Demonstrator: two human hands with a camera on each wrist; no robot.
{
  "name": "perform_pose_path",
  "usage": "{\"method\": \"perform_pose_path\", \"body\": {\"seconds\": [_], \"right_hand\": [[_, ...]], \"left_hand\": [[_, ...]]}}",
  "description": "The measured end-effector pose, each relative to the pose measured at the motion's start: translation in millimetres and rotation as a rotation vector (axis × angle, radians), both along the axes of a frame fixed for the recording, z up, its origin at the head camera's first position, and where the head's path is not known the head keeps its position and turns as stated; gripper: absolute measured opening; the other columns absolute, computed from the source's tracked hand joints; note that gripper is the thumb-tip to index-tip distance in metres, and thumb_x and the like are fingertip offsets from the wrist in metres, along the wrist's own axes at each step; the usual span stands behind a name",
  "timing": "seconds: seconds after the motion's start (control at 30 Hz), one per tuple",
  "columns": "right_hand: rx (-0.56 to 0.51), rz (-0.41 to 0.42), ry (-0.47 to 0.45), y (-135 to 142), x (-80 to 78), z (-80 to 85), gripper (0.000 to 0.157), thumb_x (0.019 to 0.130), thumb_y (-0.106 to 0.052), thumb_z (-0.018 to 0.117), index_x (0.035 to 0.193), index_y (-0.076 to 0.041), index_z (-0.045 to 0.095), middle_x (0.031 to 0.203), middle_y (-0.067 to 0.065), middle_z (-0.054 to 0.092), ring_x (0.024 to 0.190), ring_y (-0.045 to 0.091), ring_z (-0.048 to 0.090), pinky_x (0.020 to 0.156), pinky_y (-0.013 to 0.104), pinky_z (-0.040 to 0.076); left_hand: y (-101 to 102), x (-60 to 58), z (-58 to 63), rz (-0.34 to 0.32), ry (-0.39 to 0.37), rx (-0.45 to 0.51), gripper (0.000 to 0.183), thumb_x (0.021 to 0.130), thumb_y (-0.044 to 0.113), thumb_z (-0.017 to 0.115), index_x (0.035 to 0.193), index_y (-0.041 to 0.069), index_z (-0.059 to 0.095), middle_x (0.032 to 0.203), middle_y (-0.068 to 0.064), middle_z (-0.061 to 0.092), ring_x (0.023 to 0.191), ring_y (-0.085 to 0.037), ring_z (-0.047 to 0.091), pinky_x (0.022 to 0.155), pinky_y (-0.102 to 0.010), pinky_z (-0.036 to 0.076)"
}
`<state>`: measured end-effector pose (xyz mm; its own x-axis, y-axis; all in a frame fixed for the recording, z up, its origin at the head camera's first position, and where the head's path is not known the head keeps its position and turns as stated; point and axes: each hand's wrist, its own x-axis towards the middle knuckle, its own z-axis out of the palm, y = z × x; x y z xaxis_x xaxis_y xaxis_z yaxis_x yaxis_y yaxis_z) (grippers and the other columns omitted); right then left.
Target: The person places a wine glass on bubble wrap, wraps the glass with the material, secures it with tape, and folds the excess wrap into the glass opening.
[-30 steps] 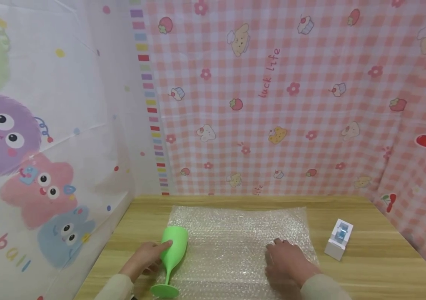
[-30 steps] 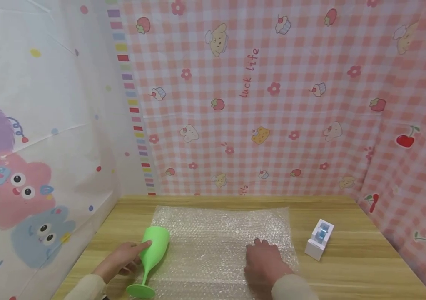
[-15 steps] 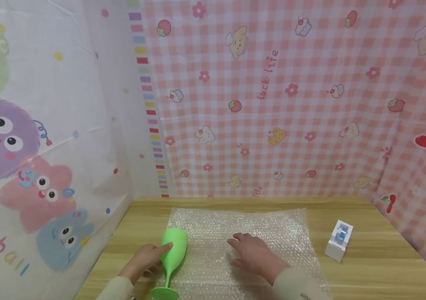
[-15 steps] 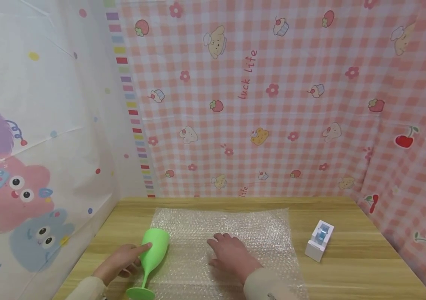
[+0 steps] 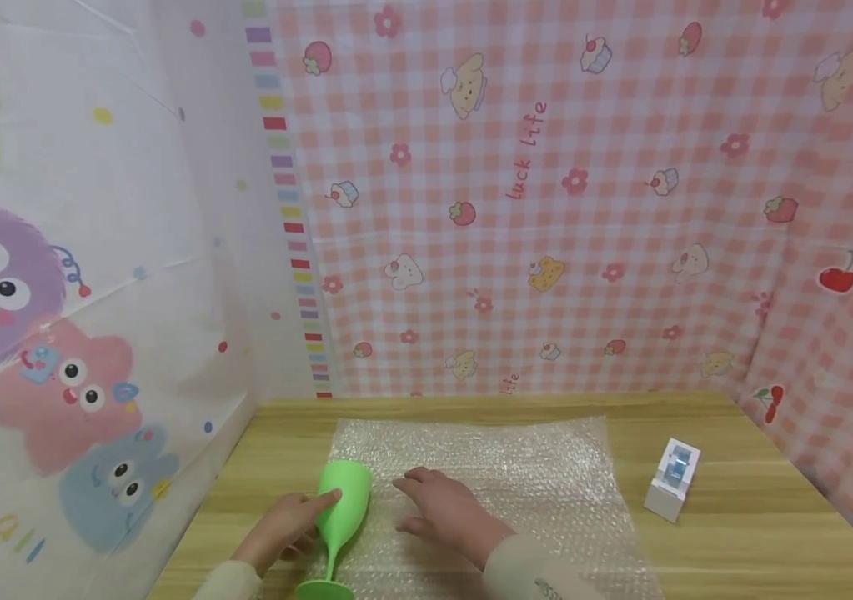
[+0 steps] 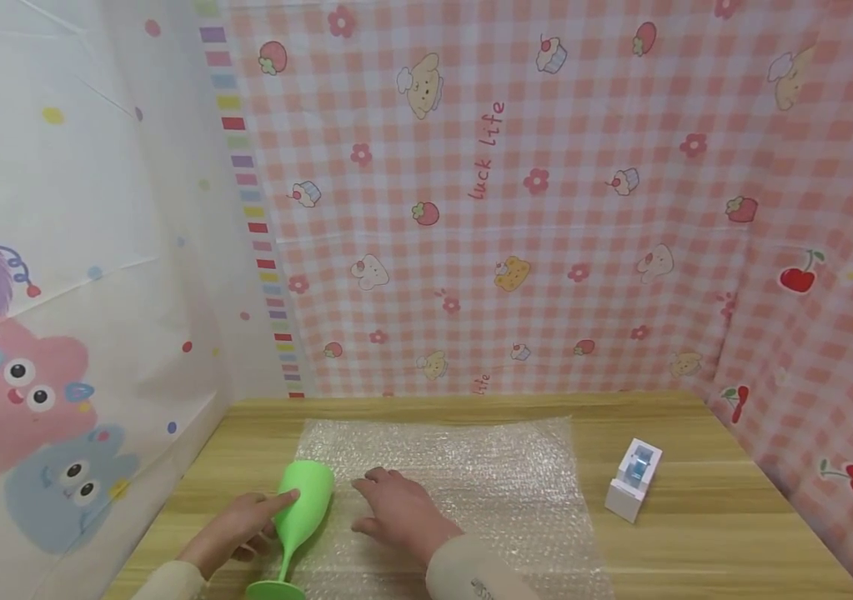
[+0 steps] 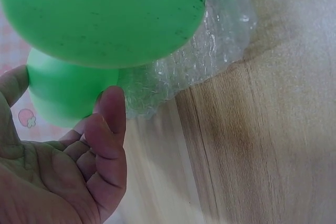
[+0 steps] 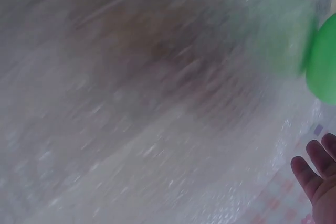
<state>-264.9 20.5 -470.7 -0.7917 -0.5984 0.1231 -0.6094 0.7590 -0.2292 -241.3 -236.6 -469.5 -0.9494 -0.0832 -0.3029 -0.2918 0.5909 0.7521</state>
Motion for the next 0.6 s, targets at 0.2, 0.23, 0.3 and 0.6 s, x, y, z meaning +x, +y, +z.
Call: {"method": "perform_pose_path", "body": {"seconds": [0.2, 0.23, 0.3, 0.6], "right_hand": [[-0.059, 0.009, 0.038, -23, -4.9, -4.2, 0.058, 0.09, -0.04, 0.072, 0.139, -0.014, 0.057, 0.137, 0.005, 0.056, 0.123, 0.023, 0.055, 0.097, 0.04, 0.05], [-0.061, 0.004, 0.046, -27, -6.1, -5.0, 0.058, 0.089, -0.04, 0.072, 0.139, -0.015, 0.057, 0.137, 0.005, 0.056, 0.122, 0.022, 0.056, 0.096, 0.04, 0.051], [-0.071, -0.001, 0.061, -34, -8.2, -6.9, 0.059, 0.089, -0.041, 0.072, 0.139, -0.014, 0.057, 0.136, 0.005, 0.057, 0.121, 0.022, 0.056, 0.095, 0.039, 0.052], [-0.095, -0.001, 0.079, -57, -5.8, -8.1, 0.063, 0.086, -0.045, 0.074, 0.139, -0.015, 0.057, 0.142, 0.006, 0.053, 0.124, 0.02, 0.054, 0.095, 0.035, 0.052]], "left_hand": [[-2, -0.4, -0.4, -0.003, 0.004, 0.003, 0.077, 0.091, 0.064, 0.056, 0.111, -0.011, 0.057, 0.087, -0.015, 0.062, 0.074, -0.029, 0.063, 0.064, -0.041, 0.053], [-1, -1.0, -0.3, -0.008, 0.005, 0.005, 0.078, 0.091, 0.063, 0.056, 0.111, -0.011, 0.057, 0.087, -0.015, 0.062, 0.074, -0.029, 0.063, 0.064, -0.041, 0.053], [-1, -1.1, 0.3, -0.016, 0.015, 0.005, 0.079, 0.092, 0.063, 0.055, 0.113, -0.013, 0.056, 0.088, -0.016, 0.062, 0.074, -0.03, 0.063, 0.064, -0.042, 0.053], [-2, -1.1, -1.1, -0.022, 0.007, 0.015, 0.079, 0.091, 0.065, 0.054, 0.111, -0.012, 0.057, 0.089, -0.016, 0.061, 0.074, -0.03, 0.061, 0.063, -0.04, 0.053]]}}
